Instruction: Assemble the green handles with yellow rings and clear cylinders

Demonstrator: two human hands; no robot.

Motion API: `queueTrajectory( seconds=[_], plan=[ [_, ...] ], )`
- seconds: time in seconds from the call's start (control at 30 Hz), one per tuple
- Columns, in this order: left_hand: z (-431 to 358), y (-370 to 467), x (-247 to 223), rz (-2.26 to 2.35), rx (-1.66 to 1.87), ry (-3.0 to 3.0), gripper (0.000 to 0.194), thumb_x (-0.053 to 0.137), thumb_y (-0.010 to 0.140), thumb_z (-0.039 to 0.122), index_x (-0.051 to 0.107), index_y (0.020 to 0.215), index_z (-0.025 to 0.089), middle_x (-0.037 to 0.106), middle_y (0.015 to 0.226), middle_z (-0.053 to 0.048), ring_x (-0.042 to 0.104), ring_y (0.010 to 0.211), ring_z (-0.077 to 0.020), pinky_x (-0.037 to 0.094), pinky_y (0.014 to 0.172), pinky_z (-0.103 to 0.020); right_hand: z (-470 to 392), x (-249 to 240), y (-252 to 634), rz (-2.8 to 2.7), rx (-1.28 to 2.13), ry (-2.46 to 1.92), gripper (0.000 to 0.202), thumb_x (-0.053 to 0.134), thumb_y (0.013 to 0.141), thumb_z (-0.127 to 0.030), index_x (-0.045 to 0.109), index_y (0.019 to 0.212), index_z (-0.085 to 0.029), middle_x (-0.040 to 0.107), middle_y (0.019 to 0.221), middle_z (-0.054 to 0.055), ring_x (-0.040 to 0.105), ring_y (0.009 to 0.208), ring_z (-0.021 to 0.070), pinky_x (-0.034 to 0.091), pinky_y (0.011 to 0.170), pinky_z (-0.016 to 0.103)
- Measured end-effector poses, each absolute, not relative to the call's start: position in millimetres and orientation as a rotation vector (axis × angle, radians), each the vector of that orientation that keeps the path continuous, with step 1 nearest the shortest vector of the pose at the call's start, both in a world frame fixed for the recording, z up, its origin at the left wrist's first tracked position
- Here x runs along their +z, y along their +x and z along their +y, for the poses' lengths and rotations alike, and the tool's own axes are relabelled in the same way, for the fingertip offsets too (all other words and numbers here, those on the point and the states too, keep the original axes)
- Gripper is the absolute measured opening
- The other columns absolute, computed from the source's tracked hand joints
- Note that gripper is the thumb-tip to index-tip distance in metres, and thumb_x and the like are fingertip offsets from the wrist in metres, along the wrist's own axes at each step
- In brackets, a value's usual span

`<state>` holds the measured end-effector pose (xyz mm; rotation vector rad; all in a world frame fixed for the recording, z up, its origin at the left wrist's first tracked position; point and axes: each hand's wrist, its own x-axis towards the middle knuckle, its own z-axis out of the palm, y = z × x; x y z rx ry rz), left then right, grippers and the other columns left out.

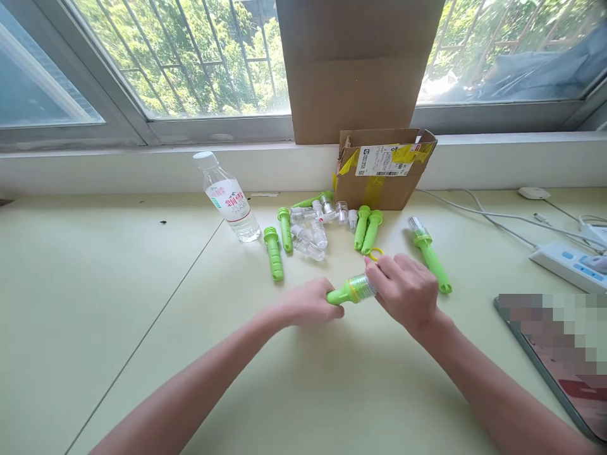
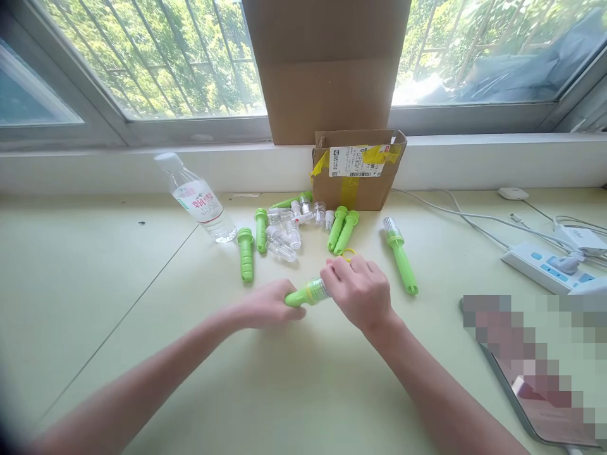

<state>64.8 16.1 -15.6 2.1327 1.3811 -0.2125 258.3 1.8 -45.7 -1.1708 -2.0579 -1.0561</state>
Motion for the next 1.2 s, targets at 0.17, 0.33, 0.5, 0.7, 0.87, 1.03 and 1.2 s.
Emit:
queueTrajectory(
  seconds=[0.17, 0.33, 0.5, 0.7, 0.87, 1.03, 1.2],
  plan=[
    [5, 76, -35, 1.675, -0.116, 2.289, 0.018, 0.041, 0.077, 0.015, 0.058, 0.073, 0.015, 0.063, 0.072, -0.012, 0.063, 0.069, -0.0279, 0.039, 0.057, -0.033, -2, -49, 256, -2.326, -0.528, -1.621, 0.015, 0.052, 0.06, -0.004, 0.049, 0.058, -0.018, 0.054, 0.05, -0.002, 0.027, 0.042, 0.0106, 0.008, 0.049, 0.029],
    [9, 72, -22, 1.661, -0.104, 2.325, 0.016, 0.042, 0.078, 0.016, 0.057, 0.073, 0.016, 0.063, 0.071, -0.01, 0.063, 0.068, -0.0265, 0.039, 0.057, -0.032, 2, -53, 259, -2.203, -0.704, -1.443, 0.018, 0.056, 0.067, -0.006, 0.048, 0.057, -0.018, 0.053, 0.05, -0.003, 0.032, 0.045, 0.0109, 0.011, 0.049, 0.028],
    [16, 63, -2, 1.081, -0.331, 1.795, 0.035, 0.054, 0.076, 0.045, 0.045, 0.054, 0.019, 0.048, 0.048, 0.001, 0.044, 0.042, -0.0116, 0.033, 0.043, -0.024, 7, -46, 266, -1.954, -1.09, -1.008, 0.033, 0.066, 0.082, -0.022, 0.045, 0.056, -0.019, 0.046, 0.048, -0.005, 0.031, 0.051, 0.0112, 0.019, 0.053, 0.026],
    [9, 75, -22, 1.501, -0.041, 2.034, 0.018, 0.049, 0.069, 0.025, 0.039, 0.055, 0.02, 0.039, 0.049, 0.003, 0.036, 0.041, -0.011, 0.02, 0.04, -0.026, 8, -45, 266, -2.083, -1.036, -1.225, 0.03, 0.058, 0.082, -0.014, 0.047, 0.055, -0.018, 0.047, 0.049, -0.003, 0.032, 0.05, 0.0118, 0.014, 0.051, 0.027],
    [7, 77, -27, 1.618, -0.082, 2.3, 0.016, 0.046, 0.072, 0.023, 0.052, 0.057, 0.02, 0.055, 0.054, -0.003, 0.051, 0.046, -0.0163, 0.024, 0.041, -0.027, 4, -47, 264, -2.163, -0.969, -1.352, 0.019, 0.054, 0.068, -0.005, 0.048, 0.055, -0.018, 0.051, 0.05, -0.001, 0.036, 0.046, 0.012, 0.012, 0.048, 0.026],
    [10, 78, -31, 1.697, -0.151, 2.443, 0.016, 0.047, 0.072, 0.02, 0.062, 0.066, 0.019, 0.065, 0.064, -0.008, 0.062, 0.055, -0.0221, 0.033, 0.045, -0.027, 2, -48, 262, -2.281, -0.791, -1.562, 0.013, 0.053, 0.064, -0.006, 0.052, 0.058, -0.018, 0.055, 0.053, -0.001, 0.04, 0.042, 0.0121, 0.008, 0.046, 0.026],
    [13, 82, -36, 1.703, -0.142, 2.498, 0.02, 0.047, 0.072, 0.016, 0.066, 0.074, 0.015, 0.067, 0.066, -0.011, 0.066, 0.061, -0.0266, 0.041, 0.051, -0.031, 3, -48, 262, -2.39, -0.506, -1.79, 0.011, 0.051, 0.069, -0.009, 0.056, 0.066, -0.018, 0.062, 0.06, 0.002, 0.046, 0.042, 0.0126, 0.01, 0.045, 0.027]
  ],
)
